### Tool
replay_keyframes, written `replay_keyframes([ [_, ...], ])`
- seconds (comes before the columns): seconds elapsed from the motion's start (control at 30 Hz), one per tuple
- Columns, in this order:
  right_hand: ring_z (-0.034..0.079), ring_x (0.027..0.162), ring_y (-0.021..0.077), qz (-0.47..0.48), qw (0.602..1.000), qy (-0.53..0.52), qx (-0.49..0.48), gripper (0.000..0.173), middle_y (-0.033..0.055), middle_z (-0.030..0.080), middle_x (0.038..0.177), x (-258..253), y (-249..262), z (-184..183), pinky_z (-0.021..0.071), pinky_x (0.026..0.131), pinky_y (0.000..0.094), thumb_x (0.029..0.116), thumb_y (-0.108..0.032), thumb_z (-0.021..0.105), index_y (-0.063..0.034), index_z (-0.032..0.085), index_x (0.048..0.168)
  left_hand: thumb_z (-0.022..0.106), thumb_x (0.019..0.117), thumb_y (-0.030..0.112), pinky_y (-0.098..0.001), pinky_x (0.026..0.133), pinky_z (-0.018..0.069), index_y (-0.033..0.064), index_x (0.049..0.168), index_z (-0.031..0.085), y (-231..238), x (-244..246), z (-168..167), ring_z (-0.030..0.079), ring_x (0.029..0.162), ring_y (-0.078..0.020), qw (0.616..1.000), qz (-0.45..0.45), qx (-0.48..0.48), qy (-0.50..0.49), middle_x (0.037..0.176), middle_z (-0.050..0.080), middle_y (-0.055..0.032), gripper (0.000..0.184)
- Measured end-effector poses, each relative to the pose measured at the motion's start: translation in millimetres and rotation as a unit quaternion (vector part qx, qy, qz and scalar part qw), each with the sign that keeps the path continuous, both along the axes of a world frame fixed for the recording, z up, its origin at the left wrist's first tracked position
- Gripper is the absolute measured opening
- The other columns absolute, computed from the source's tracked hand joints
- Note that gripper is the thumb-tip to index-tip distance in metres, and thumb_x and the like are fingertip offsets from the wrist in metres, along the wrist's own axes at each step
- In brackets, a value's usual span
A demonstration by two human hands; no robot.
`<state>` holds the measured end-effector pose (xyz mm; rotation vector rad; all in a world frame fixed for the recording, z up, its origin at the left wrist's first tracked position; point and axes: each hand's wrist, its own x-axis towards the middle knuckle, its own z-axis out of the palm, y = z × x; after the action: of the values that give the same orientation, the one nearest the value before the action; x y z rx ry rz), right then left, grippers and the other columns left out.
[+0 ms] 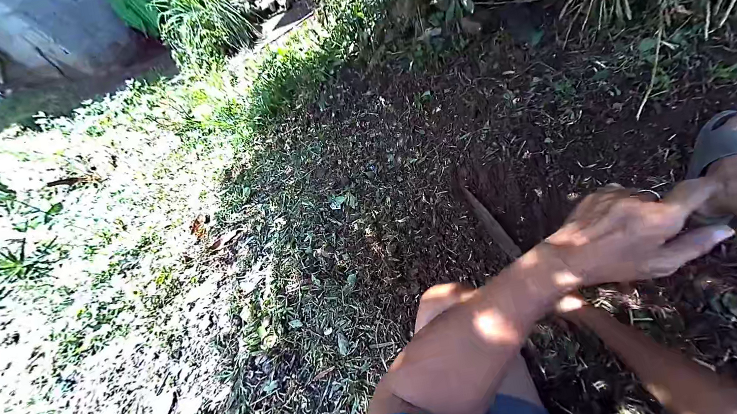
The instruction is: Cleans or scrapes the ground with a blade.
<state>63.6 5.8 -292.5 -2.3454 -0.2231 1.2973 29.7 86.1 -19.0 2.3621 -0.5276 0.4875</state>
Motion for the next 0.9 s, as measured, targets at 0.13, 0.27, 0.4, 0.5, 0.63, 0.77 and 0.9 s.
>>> replay_keyframes([
  [0.13, 0.065, 0.09, 0.0331, 0.039, 0.998, -0.008, -0.044, 0.044, 0.0263, 0.063, 0.111, 3.9, -43.3, 14.7, 0.0535, 0.083, 0.0484, 0.0969, -0.011, 0.068, 0.0098, 0.052, 0.132, 0.063, 0.1005, 0.019, -0.0515, 0.084, 0.0558, -0.0075, 0.131, 0.064, 7.9, 7.9, -1.9, 0.071, 0.08, -0.0334, 0.997, 0.053, -0.003, 0.055, 0.086, 0.073, -0.0204, 0.041],
  [0.27, 0.064, 0.087, 0.0299, 0.049, 0.997, -0.002, -0.057, 0.045, 0.0235, 0.062, 0.109, -1.7, -62.0, 22.5, 0.0538, 0.081, 0.0459, 0.0977, -0.013, 0.068, 0.0067, 0.051, 0.135, 0.06, 0.1035, 0.023, -0.0541, 0.086, 0.0554, -0.0041, 0.137, 0.059, 14.2, 15.7, -1.3, 0.071, 0.085, -0.0356, 0.989, 0.09, -0.003, 0.119, 0.091, 0.072, -0.0221, 0.043],
  [0.4, 0.062, 0.078, 0.0244, 0.026, 0.999, -0.003, -0.033, 0.041, 0.019, 0.061, 0.102, -5.4, -74.1, 21.9, 0.0536, 0.073, 0.0408, 0.0997, -0.014, 0.065, 0.0045, 0.051, 0.134, 0.058, 0.1054, 0.024, -0.0562, 0.09, 0.054, -0.0014, 0.144, 0.053, 18.4, 20.2, 2.9, 0.071, 0.091, -0.0377, 0.975, 0.133, -0.002, 0.178, 0.096, 0.072, -0.0234, 0.046],
  [0.5, 0.064, 0.079, 0.0264, -0.001, 0.999, -0.014, -0.033, 0.044, 0.0205, 0.063, 0.104, -6.6, -83.4, 29.9, 0.0547, 0.073, 0.0423, 0.0956, -0.011, 0.069, 0.004, 0.052, 0.134, 0.058, 0.106, 0.027, -0.0553, 0.088, 0.0555, 0.0012, 0.145, 0.053, 22.7, 22.2, -0.8, 0.071, 0.088, -0.0364, 0.969, 0.173, -0.018, 0.176, 0.095, 0.072, -0.0219, 0.047],
  [0.63, 0.056, 0.061, 0.0182, -0.098, 0.995, -0.008, 0.018, 0.033, 0.0114, 0.057, 0.082, -8.1, -93.2, 38.3, 0.0506, 0.059, 0.0345, 0.0967, -0.009, 0.066, 0.0035, 0.053, 0.124, 0.055, 0.1072, 0.028, -0.0552, 0.08, 0.0557, 0.0035, 0.145, 0.051, 27.2, 20.5, -2.3, 0.068, 0.08, -0.0363, 0.957, 0.219, -0.073, 0.178, 0.088, 0.069, -0.0214, 0.046],
  [0.77, 0.05, 0.048, 0.0143, -0.224, 0.97, 0.01, 0.091, 0.022, 0.0065, 0.052, 0.069, -0.9, -91.8, 39.0, 0.0474, 0.046, 0.0304, 0.0925, -0.002, 0.067, 0.0009, 0.053, 0.11, 0.055, 0.107, 0.025, -0.0512, 0.078, 0.0536, 0.0001, 0.145, 0.05, 24.9, 20.0, 3.0, 0.065, 0.077, -0.0325, 0.947, 0.246, -0.116, 0.17, 0.085, 0.067, -0.0194, 0.046],
  [0.9, 0.056, 0.065, 0.0201, -0.169, 0.984, 0.008, 0.05, 0.036, 0.015, 0.057, 0.091, 7.3, -103.8, 44.2, 0.0512, 0.061, 0.0366, 0.0991, -0.012, 0.064, 0.0049, 0.052, 0.128, 0.057, 0.1054, 0.022, -0.0447, 0.074, 0.0571, -0.0067, 0.14, 0.051, 10.7, 20.2, 18.4, 0.067, 0.073, -0.0269, 0.966, 0.214, -0.1, 0.104, 0.084, 0.069, -0.018, 0.046],
])
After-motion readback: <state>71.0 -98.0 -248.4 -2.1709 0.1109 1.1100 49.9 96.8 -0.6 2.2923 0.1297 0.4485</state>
